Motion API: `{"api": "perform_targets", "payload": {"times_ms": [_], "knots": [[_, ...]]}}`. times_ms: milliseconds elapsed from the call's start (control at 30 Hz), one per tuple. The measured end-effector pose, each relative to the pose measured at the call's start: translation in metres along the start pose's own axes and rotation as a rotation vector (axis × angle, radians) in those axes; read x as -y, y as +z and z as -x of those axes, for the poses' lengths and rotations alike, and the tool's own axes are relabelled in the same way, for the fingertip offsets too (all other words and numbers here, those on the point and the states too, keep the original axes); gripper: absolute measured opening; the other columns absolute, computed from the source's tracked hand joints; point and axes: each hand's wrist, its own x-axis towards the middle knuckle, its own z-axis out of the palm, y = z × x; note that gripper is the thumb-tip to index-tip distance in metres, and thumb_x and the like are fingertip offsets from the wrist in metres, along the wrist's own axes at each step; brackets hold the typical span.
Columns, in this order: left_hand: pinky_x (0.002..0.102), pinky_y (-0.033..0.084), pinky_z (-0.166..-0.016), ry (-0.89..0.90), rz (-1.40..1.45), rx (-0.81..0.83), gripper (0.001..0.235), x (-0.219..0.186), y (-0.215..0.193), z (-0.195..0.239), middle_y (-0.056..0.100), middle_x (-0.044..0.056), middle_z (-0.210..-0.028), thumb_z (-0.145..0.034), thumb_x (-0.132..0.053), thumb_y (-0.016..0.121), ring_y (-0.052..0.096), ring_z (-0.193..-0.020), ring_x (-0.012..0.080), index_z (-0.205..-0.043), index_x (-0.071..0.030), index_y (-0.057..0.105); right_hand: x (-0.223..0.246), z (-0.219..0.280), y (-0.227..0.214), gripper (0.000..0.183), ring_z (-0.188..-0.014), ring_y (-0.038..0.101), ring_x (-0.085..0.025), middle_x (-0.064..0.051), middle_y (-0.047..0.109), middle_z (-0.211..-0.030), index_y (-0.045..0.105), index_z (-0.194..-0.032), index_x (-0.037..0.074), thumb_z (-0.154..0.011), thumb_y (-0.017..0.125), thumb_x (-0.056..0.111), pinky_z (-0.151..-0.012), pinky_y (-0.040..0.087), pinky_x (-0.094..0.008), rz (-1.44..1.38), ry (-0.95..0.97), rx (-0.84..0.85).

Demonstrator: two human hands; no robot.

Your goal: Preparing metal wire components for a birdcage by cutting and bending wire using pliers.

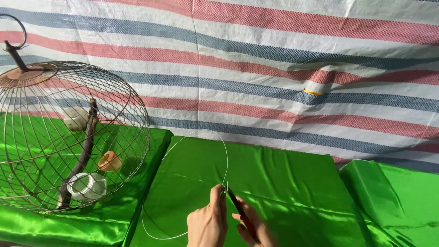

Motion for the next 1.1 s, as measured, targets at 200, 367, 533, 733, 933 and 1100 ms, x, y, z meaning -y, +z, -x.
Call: {"api": "perform_targets", "payload": {"times_ms": [200,367,533,733,933,1100], "knots": [[0.032,0.034,-0.031,0.007,-0.044,0.009,0.025,0.0,0.002,0.0,0.051,-0.007,-0.045,-0.108,-0.036,0.039,0.044,-0.03,0.0133,-0.128,-0.022,0.043,0.041,-0.014,0.013,0.066,-0.158,0.012,-0.036,-0.021,0.01,-0.17,0.014,-0.16,0.001,-0.107,0.051,0.016,-0.125,0.025,-0.058,-0.03,-0.225,0.155],[0.032,0.035,-0.032,-0.034,-0.06,-0.006,0.024,-0.002,-0.001,0.001,0.053,-0.008,-0.048,-0.107,-0.035,0.041,0.049,-0.031,0.0132,-0.129,-0.025,0.044,0.042,-0.015,0.013,0.07,-0.157,0.023,-0.038,-0.014,0.007,-0.172,0.01,-0.162,0.007,-0.105,0.051,0.009,-0.126,0.022,-0.047,-0.083,-0.114,0.175],[0.029,0.034,-0.03,-0.022,-0.073,-0.084,0.021,0.002,0.0,0.004,0.05,-0.009,-0.045,-0.107,-0.034,0.042,0.043,-0.029,0.0104,-0.124,-0.023,0.047,0.042,-0.022,0.017,0.069,-0.159,0.012,-0.031,-0.013,0.009,-0.172,0.012,-0.161,0.006,-0.105,0.051,0.007,-0.128,0.017,-0.046,-0.104,-0.136,0.149],[0.029,0.036,-0.03,-0.052,-0.088,-0.02,0.022,0.007,-0.002,0.004,0.054,-0.009,-0.047,-0.108,-0.038,0.043,0.046,-0.03,0.0111,-0.125,-0.024,0.046,0.05,-0.022,0.014,0.073,-0.159,0.015,-0.03,-0.009,0.003,-0.173,0.008,-0.162,0.011,-0.106,0.054,0.016,-0.123,0.027,-0.044,-0.119,-0.038,0.239],[0.031,0.035,-0.03,-0.026,-0.057,-0.065,0.022,0.01,-0.001,0.005,0.056,-0.007,-0.048,-0.106,-0.03,0.046,0.046,-0.03,0.0123,-0.127,-0.022,0.047,0.061,-0.025,0.004,0.076,-0.159,0.012,-0.024,-0.007,0.008,-0.173,0.003,-0.163,0.019,-0.105,0.051,0.007,-0.125,0.018,-0.04,-0.123,0.106,0.325],[0.032,0.034,-0.029,-0.004,-0.089,-0.106,0.018,0.011,-0.001,0.006,0.05,-0.008,-0.045,-0.105,-0.03,0.048,0.043,-0.03,0.0122,-0.121,-0.023,0.048,0.085,-0.024,-0.01,0.073,-0.158,0.016,-0.02,-0.007,0.024,-0.171,0.008,-0.162,0.015,-0.105,0.053,0.022,-0.127,0.014,-0.043,0.061,0.298,0.412]]}}
